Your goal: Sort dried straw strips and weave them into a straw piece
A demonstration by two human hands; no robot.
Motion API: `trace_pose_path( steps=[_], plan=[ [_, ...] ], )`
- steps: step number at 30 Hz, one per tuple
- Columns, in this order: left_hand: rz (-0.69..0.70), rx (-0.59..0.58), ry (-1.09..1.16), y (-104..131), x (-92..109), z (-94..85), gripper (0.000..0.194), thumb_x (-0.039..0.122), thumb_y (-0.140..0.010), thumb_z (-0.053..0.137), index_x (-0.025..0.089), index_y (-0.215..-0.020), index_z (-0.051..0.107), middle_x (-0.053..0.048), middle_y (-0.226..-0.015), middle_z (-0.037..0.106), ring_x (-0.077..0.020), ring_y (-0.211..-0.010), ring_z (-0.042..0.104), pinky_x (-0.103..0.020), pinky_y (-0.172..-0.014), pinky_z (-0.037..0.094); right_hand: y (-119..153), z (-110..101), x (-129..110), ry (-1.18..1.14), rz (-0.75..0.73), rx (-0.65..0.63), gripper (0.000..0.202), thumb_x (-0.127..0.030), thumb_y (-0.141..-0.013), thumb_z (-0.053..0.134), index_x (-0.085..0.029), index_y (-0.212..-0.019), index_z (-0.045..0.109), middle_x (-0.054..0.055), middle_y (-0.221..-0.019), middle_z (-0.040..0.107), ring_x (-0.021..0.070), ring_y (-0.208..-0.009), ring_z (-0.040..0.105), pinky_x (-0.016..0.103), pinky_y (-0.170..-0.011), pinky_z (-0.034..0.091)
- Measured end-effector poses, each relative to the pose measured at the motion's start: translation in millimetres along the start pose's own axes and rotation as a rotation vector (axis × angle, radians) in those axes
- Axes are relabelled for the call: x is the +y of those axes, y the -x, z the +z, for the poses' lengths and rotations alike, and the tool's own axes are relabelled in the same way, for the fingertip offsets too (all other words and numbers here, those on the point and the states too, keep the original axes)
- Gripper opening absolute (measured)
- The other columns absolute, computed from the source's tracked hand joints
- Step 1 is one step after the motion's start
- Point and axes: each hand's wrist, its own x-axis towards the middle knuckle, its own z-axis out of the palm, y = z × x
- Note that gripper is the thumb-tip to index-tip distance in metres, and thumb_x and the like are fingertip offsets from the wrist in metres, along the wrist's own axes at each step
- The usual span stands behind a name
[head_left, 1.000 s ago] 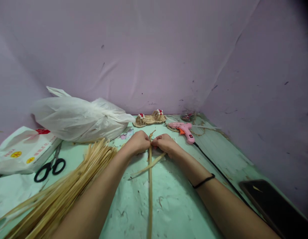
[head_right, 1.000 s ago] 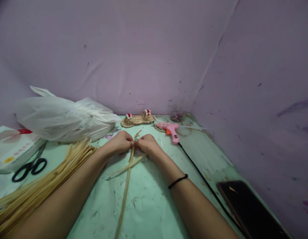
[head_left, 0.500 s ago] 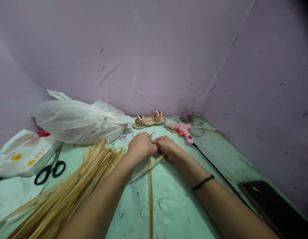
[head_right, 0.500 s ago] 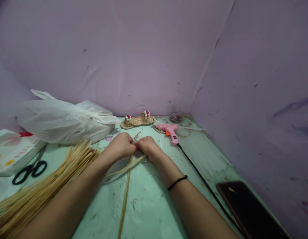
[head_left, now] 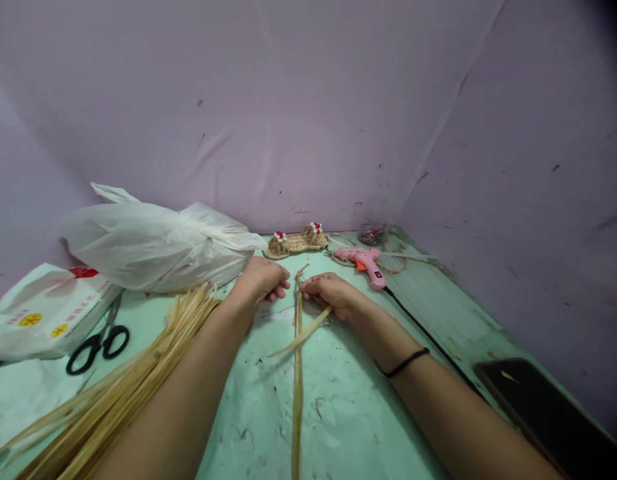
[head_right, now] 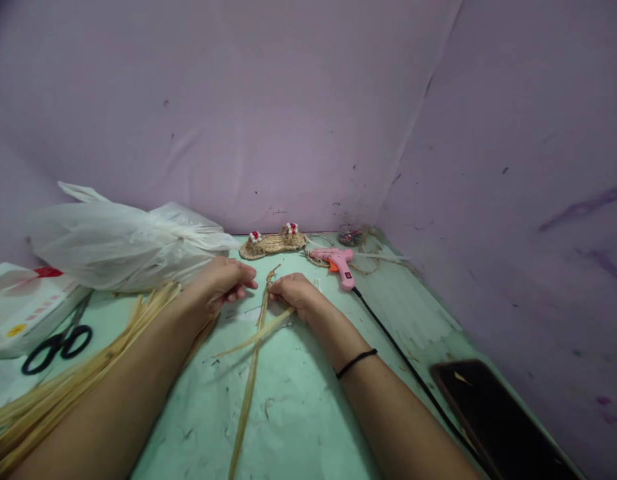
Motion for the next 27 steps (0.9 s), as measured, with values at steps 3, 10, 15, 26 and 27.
trace_pose_path(
  steps=[3, 10, 15, 26, 27],
  plan=[
    [-0.069, -0.170, 0.076, -6.5, -7.0, 6.3, 0.011, 0.009, -0.072, 0.049, 0.008, -0.065, 0.057, -0.003, -0.048, 0.055, -0.0043, -0.033, 0.040, -0.015, -0.032, 0.028, 0.0, 0.0, 0.2, 0.010, -0.013, -0.031, 0.010, -0.015, -0.061, 0.052, -0.013, -0.052, 0.052, -0.003, -0.041, 0.045, 0.0054, -0.037, 0.035, 0.018, -0.037, 0.024],
    [-0.132, -0.321, 0.135, -14.4, -19.1, 11.2, 0.019, 0.002, -0.073, 0.043, 0.007, -0.060, 0.055, -0.001, -0.046, 0.052, -0.0039, -0.036, 0.045, -0.014, -0.037, 0.038, 0.2, -2.8, -1.1, 0.164, -0.111, -0.034, 0.007, -0.013, -0.063, 0.050, -0.013, -0.057, 0.053, -0.003, -0.045, 0.048, 0.0044, -0.038, 0.033, 0.018, -0.039, 0.023],
    [-0.112, -0.231, 0.026, -17.5, -21.1, 16.1, 0.021, 0.005, -0.070, 0.048, 0.011, -0.050, 0.050, -0.001, -0.038, 0.049, -0.0069, -0.031, 0.042, -0.018, -0.033, 0.034, -6.3, -4.4, 6.2, 0.366, -0.227, -0.029, 0.006, -0.014, -0.064, 0.050, -0.014, -0.060, 0.053, -0.005, -0.046, 0.047, 0.0060, -0.042, 0.035, 0.018, -0.042, 0.024],
    [-0.034, -0.054, -0.135, -12.8, -22.2, 26.0, 0.022, 0.010, -0.058, 0.052, 0.016, -0.040, 0.042, 0.004, -0.023, 0.031, -0.0063, -0.023, 0.027, -0.020, -0.032, 0.018, 16.1, -6.2, -13.5, 0.765, -0.303, 0.179, 0.009, -0.018, -0.060, 0.056, -0.016, -0.052, 0.058, 0.002, -0.046, 0.050, 0.0118, -0.048, 0.041, 0.024, -0.046, 0.024],
    [-0.025, -0.048, -0.137, -13.1, -23.2, 26.8, 0.021, 0.011, -0.058, 0.052, 0.016, -0.040, 0.042, 0.004, -0.023, 0.030, -0.0066, -0.023, 0.027, -0.021, -0.031, 0.018, 19.1, -6.4, -16.7, 0.804, -0.272, 0.201, 0.012, -0.020, -0.060, 0.056, -0.016, -0.049, 0.056, 0.002, -0.044, 0.049, 0.0121, -0.046, 0.041, 0.024, -0.046, 0.023]
  ],
)
